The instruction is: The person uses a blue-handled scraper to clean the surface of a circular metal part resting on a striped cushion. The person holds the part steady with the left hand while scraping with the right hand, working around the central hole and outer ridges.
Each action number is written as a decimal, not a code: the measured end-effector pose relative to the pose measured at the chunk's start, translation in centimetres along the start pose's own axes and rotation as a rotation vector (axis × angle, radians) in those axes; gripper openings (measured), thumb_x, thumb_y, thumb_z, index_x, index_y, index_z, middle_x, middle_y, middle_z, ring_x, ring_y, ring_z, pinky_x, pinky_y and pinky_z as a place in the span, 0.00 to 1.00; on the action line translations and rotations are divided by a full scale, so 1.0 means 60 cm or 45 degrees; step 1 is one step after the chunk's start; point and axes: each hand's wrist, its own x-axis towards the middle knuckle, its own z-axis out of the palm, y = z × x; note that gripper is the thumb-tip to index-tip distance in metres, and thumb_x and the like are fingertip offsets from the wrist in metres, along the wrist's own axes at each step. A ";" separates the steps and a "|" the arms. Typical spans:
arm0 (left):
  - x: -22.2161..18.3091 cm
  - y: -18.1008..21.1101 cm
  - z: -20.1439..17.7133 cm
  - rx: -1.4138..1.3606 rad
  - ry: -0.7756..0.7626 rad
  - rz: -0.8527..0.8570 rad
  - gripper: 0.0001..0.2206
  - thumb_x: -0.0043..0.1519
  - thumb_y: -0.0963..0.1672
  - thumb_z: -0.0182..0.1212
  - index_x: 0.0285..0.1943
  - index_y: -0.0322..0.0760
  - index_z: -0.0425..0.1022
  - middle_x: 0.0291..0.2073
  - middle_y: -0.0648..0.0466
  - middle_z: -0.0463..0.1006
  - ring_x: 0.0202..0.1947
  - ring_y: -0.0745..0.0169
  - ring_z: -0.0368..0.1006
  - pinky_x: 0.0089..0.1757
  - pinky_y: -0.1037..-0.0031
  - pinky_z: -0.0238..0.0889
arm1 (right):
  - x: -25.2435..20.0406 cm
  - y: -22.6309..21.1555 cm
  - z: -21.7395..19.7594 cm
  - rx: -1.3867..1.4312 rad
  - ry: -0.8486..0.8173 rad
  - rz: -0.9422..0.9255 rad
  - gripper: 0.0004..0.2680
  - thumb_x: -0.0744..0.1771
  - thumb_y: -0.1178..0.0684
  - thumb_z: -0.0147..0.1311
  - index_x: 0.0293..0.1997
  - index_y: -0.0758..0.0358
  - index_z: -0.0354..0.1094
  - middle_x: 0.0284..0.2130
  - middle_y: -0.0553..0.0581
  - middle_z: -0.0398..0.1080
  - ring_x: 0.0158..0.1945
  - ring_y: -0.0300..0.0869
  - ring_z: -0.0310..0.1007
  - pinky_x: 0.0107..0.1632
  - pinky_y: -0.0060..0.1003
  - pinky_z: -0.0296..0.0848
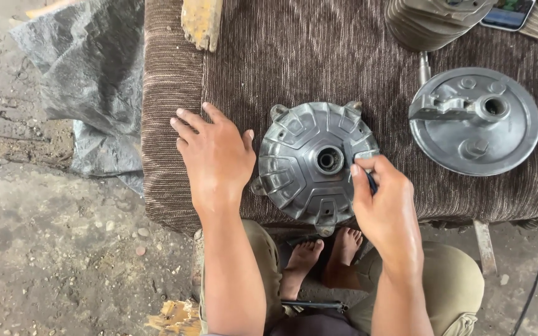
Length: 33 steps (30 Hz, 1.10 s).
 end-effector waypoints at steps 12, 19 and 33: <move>0.002 0.000 0.006 0.027 0.030 0.006 0.37 0.61 0.52 0.65 0.72 0.18 0.60 0.62 0.13 0.60 0.65 0.10 0.56 0.57 0.36 0.59 | -0.040 0.013 0.004 -0.084 0.047 0.063 0.08 0.71 0.56 0.48 0.50 0.65 0.72 0.26 0.75 0.74 0.23 0.50 0.73 0.28 0.46 0.71; 0.003 0.002 0.003 0.035 0.023 -0.006 0.38 0.62 0.52 0.64 0.73 0.19 0.59 0.63 0.13 0.60 0.66 0.10 0.55 0.57 0.36 0.58 | 0.029 -0.025 0.002 -0.175 -0.019 0.003 0.08 0.71 0.54 0.49 0.50 0.64 0.74 0.32 0.71 0.77 0.34 0.56 0.80 0.32 0.48 0.76; 0.009 -0.016 0.029 0.187 0.009 0.063 0.38 0.67 0.55 0.55 0.75 0.21 0.51 0.66 0.14 0.54 0.67 0.14 0.53 0.58 0.43 0.58 | -0.026 -0.008 -0.009 -0.128 -0.093 0.133 0.09 0.70 0.54 0.49 0.51 0.67 0.72 0.23 0.56 0.72 0.23 0.39 0.63 0.43 0.36 0.69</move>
